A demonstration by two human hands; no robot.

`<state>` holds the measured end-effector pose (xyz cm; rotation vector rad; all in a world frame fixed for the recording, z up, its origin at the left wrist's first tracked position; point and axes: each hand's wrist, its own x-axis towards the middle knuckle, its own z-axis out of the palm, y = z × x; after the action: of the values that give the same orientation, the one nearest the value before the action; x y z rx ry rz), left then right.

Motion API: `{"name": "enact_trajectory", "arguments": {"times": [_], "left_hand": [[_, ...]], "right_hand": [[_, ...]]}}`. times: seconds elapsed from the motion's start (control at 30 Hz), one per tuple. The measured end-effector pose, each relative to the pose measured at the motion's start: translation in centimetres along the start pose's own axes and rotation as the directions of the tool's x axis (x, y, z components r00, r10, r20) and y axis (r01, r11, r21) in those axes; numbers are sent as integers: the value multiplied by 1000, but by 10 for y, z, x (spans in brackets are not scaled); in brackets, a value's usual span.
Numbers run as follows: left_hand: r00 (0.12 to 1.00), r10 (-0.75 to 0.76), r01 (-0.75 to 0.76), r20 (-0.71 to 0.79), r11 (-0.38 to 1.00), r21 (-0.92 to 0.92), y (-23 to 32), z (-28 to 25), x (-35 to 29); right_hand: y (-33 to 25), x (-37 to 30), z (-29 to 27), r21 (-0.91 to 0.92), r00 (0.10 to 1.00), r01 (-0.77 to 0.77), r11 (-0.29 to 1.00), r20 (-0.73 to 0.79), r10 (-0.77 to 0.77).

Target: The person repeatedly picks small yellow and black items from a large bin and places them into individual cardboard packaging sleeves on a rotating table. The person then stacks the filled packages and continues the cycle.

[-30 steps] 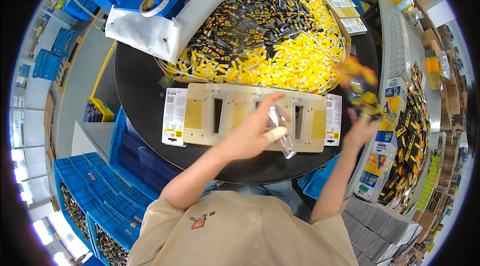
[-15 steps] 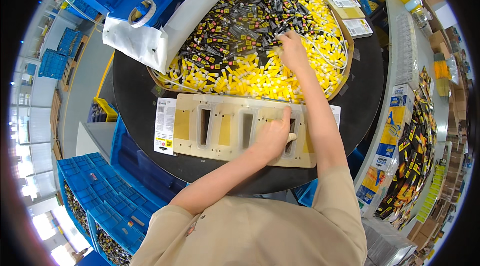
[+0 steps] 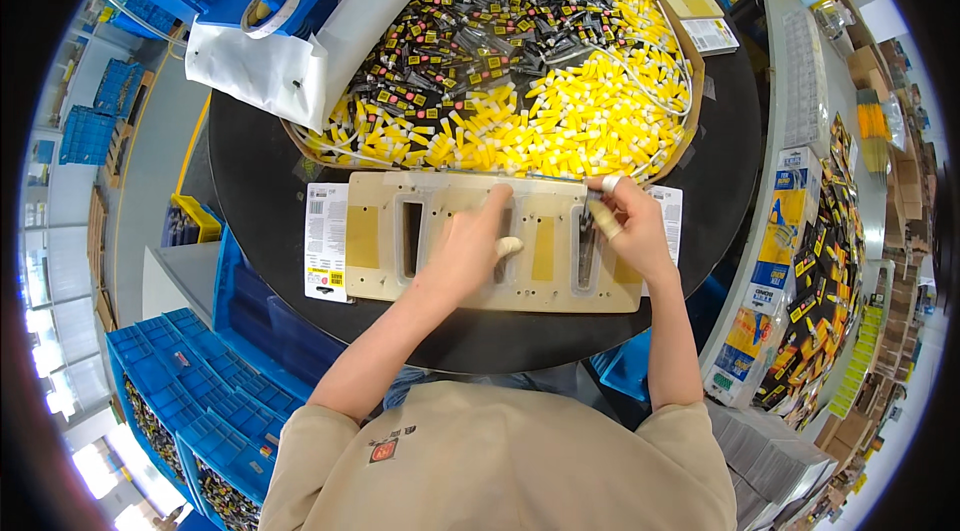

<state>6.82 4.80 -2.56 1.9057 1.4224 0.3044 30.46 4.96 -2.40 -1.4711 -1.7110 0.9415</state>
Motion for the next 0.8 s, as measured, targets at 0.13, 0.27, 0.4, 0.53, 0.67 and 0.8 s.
{"name": "enact_trajectory", "arguments": {"times": [0.13,0.27,0.4,0.53,0.67,0.8], "left_hand": [[1000,2,-1,-9,994,106,-5,-6,-4],[994,48,-46,-95,999,30,-18,-10,-14],[991,56,-90,-119,949,-302,-39,-27,-31],[997,-70,57,-16,907,-417,-60,-53,-35],[982,-182,178,-48,981,-78,-66,-64,-33],[981,-159,176,-114,971,160,-68,-67,-38]], "right_hand": [[-1,18,10,-174,979,180,968,-61,-193],[1,101,38,-264,968,176,948,-127,-215],[22,180,74,-557,933,188,809,-155,-324],[33,203,80,-785,949,120,608,-88,-301],[6,170,57,-476,973,117,872,-121,-196],[-30,95,41,-153,955,256,955,194,-225]]}}
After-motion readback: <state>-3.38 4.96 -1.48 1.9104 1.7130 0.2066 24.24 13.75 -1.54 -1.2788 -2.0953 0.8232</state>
